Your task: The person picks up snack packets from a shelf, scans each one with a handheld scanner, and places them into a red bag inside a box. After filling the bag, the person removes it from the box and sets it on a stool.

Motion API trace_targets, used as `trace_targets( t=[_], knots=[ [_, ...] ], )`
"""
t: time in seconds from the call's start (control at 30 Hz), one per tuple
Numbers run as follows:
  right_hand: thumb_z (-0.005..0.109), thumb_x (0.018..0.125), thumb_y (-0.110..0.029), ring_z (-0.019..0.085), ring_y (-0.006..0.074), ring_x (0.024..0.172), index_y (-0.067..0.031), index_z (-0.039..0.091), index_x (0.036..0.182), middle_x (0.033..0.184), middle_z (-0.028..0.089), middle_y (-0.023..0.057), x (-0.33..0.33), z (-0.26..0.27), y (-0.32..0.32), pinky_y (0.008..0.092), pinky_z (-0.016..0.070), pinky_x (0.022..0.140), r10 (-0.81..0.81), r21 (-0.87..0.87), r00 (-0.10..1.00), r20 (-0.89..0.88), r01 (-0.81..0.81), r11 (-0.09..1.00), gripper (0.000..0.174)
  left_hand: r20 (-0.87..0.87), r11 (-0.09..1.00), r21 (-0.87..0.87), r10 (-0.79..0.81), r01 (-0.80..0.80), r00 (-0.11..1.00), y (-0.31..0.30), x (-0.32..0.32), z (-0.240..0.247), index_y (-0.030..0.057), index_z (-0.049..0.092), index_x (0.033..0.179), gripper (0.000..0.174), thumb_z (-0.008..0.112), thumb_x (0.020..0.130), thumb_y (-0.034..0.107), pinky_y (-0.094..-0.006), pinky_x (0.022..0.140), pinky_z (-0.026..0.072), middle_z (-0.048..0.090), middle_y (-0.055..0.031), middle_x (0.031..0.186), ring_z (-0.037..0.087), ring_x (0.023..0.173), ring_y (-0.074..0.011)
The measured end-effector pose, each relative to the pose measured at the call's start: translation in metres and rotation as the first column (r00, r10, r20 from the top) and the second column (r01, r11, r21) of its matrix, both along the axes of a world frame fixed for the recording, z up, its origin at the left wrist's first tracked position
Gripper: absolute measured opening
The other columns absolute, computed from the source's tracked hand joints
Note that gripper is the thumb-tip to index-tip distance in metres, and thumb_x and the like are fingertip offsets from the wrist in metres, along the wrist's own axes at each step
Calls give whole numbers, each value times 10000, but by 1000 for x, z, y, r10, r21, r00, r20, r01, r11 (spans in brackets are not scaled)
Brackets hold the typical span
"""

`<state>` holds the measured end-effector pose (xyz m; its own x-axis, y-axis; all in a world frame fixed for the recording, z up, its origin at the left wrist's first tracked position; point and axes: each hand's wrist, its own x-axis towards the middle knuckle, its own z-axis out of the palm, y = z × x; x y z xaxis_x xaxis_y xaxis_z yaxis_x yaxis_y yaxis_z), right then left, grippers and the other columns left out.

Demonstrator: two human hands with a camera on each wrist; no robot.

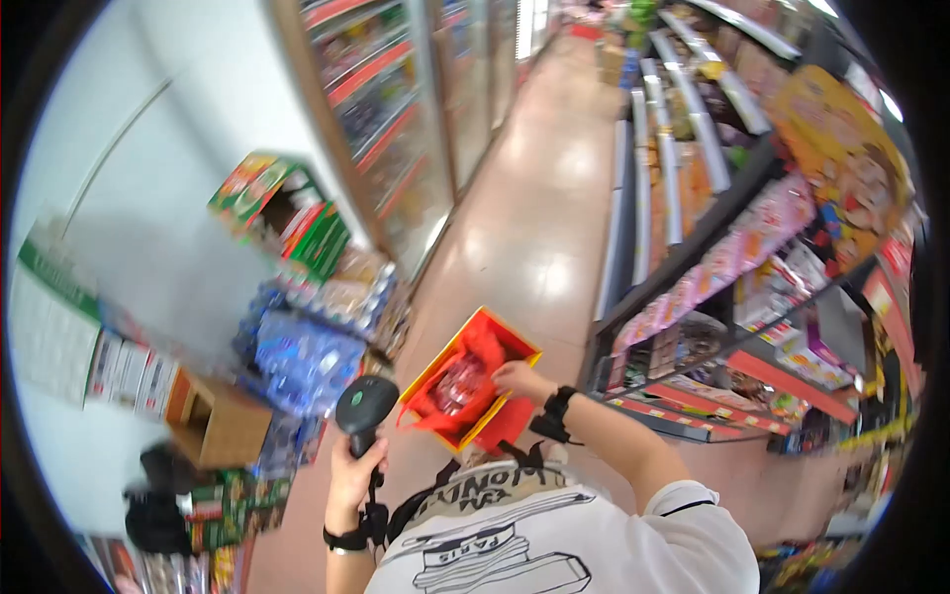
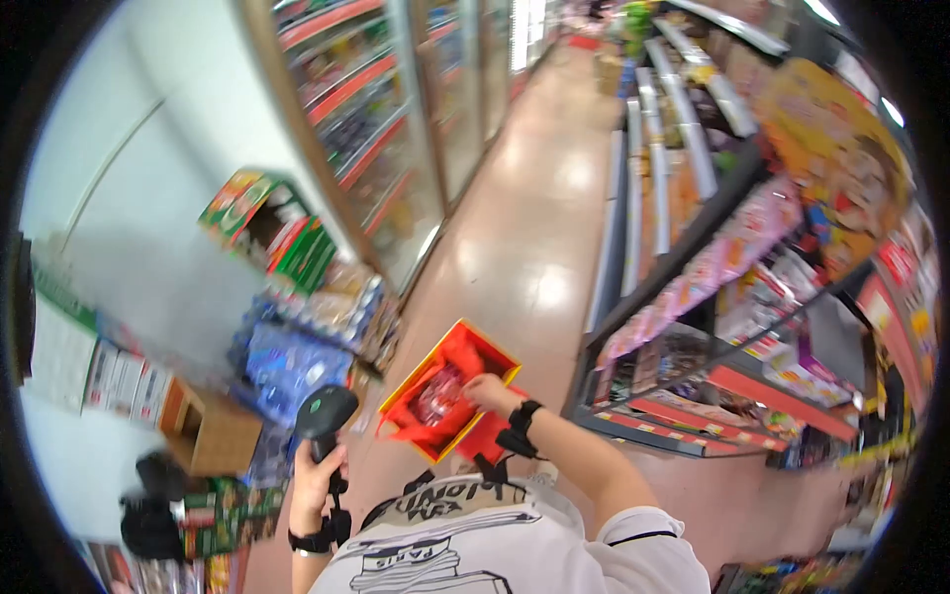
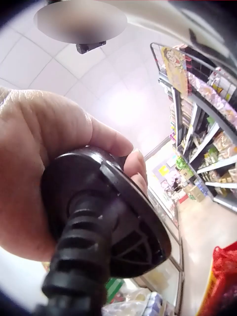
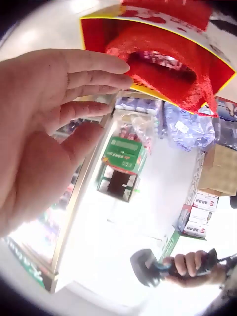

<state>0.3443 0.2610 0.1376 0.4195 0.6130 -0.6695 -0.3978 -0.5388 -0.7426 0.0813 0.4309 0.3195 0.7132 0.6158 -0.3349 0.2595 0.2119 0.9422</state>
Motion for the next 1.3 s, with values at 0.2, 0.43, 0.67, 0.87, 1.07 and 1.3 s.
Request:
trace_targets(
  t=[0.2,0.43,0.67,0.87,1.07,1.3],
  knots=[
    [553,848,-145,589,122,794,-5,580,1016,881,616,49,15,129,-125,262,476,694,-79,211,936,344,4,977,220,131,970,18,-243,243,961,-24,67,-10,12,516,926,215,650,760,42,-221,446,411,532,-17,663,506,486,-93],
    [529,855,-46,552,80,804,-12,577,957,827,598,20,7,301,-286,228,448,719,-642,556,312,700,326,765,118,145,859,61,-512,509,846,-85,133,2,15,548,939,205,642,758,37,-225,483,408,545,-17,660,520,527,-90],
    [576,807,-58,598,151,784,11,592,934,842,632,93,77,355,-426,280,468,701,-384,390,-118,916,487,781,145,101,802,88,-597,591,796,-136,153,0,25,551,968,237,656,757,52,-235,486,416,544,-12,655,528,526,-96],
    [610,782,-234,597,274,858,-22,603,970,902,632,146,152,348,-469,387,455,782,377,-447,240,894,447,775,284,188,789,374,-580,488,793,-184,145,53,33,517,1107,346,625,795,135,-250,644,417,542,-45,903,510,756,-132],
    [567,796,-262,574,314,922,-37,598,972,975,609,167,169,360,-459,415,433,823,628,-687,278,727,283,669,287,145,870,183,-484,457,863,-201,136,46,22,506,1135,394,638,786,149,-274,700,412,539,-52,961,491,807,-147],
    [559,797,-247,570,317,932,-39,598,964,988,604,169,186,337,-453,417,434,819,449,-448,89,889,370,814,270,48,916,96,-395,389,917,-220,130,63,36,508,1120,370,637,790,140,-218,581,400,537,-7,878,486,651,-87]
  ],
)
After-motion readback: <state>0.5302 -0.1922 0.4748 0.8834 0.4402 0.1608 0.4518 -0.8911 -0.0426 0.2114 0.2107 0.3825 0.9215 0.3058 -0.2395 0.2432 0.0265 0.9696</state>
